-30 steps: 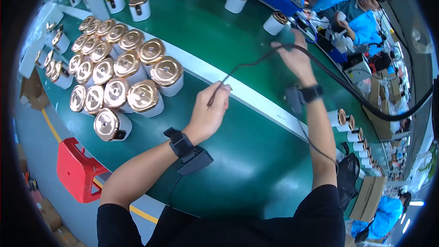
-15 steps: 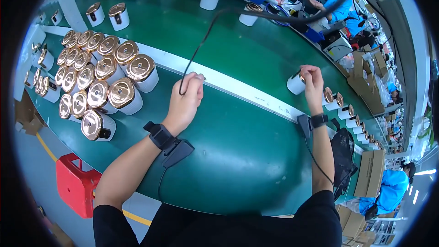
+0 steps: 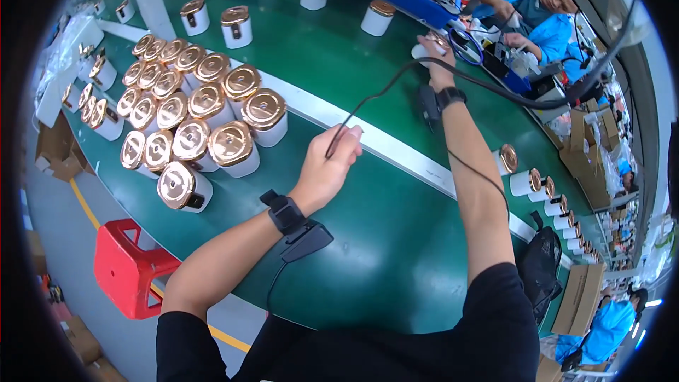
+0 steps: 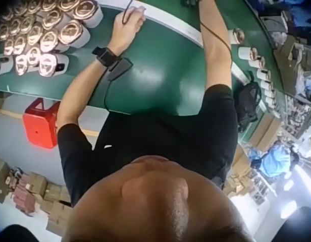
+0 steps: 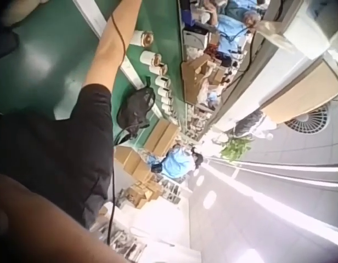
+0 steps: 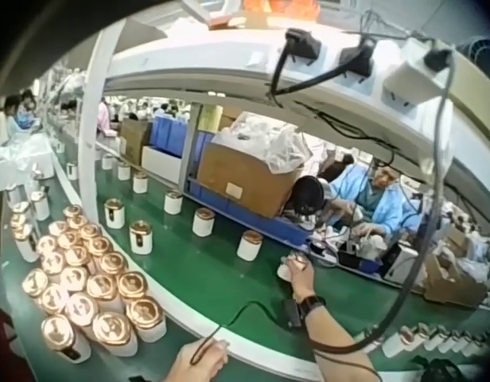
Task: The person picks up a humidifier, inserts a cable into its port, and places it on the conveyor belt, repeating this process for several units. Occasionally, the person also adjusts the position of other humidifiers already on the belt.
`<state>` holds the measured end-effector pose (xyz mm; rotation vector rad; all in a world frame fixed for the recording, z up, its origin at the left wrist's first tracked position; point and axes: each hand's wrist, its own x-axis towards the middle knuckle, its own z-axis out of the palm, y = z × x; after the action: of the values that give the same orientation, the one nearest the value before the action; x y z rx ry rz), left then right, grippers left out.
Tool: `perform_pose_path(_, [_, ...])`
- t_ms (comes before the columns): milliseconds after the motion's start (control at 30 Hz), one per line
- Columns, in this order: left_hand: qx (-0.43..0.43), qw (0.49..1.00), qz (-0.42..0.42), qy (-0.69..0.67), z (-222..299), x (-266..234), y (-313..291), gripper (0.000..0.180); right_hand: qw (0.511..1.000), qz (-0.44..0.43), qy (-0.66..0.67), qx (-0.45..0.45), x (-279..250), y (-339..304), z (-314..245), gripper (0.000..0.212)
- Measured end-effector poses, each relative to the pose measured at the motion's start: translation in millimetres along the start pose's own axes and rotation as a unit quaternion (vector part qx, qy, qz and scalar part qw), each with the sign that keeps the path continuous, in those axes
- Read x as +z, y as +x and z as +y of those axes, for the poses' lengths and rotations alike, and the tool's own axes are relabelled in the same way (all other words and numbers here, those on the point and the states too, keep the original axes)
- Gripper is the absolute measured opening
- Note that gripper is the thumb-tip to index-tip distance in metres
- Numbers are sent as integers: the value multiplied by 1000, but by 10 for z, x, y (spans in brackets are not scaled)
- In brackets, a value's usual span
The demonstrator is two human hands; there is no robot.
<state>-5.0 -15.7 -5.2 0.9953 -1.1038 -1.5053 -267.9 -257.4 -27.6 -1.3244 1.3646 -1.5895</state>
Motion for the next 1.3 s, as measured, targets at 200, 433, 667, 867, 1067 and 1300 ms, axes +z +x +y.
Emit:
perform_pose_path(200, [-9,999,-14,-44,-49,-77,-43,40,947,-228,194,113,370,-1939,-780,35])
perform_pose_path(433, [-2,998,-31,49,-23,-47,-35,41,969,-204,129,51,368,-2287,-815,35])
perform_pose_path(667, [63,991,-1,118,-87,-17,-62,42,980,-178,84,7,418,-2379,-893,41])
perform_pose_path(867, [99,974,22,203,-59,-33,-66,42,983,-163,70,-37,436,-2420,-917,47])
perform_pose_path(1067, [109,971,32,210,-98,-47,-63,47,984,-164,49,-56,470,-2467,-919,46])
perform_pose_path(1300, [110,975,27,189,-86,-51,-80,48,987,-150,55,-26,524,-2510,-953,47])
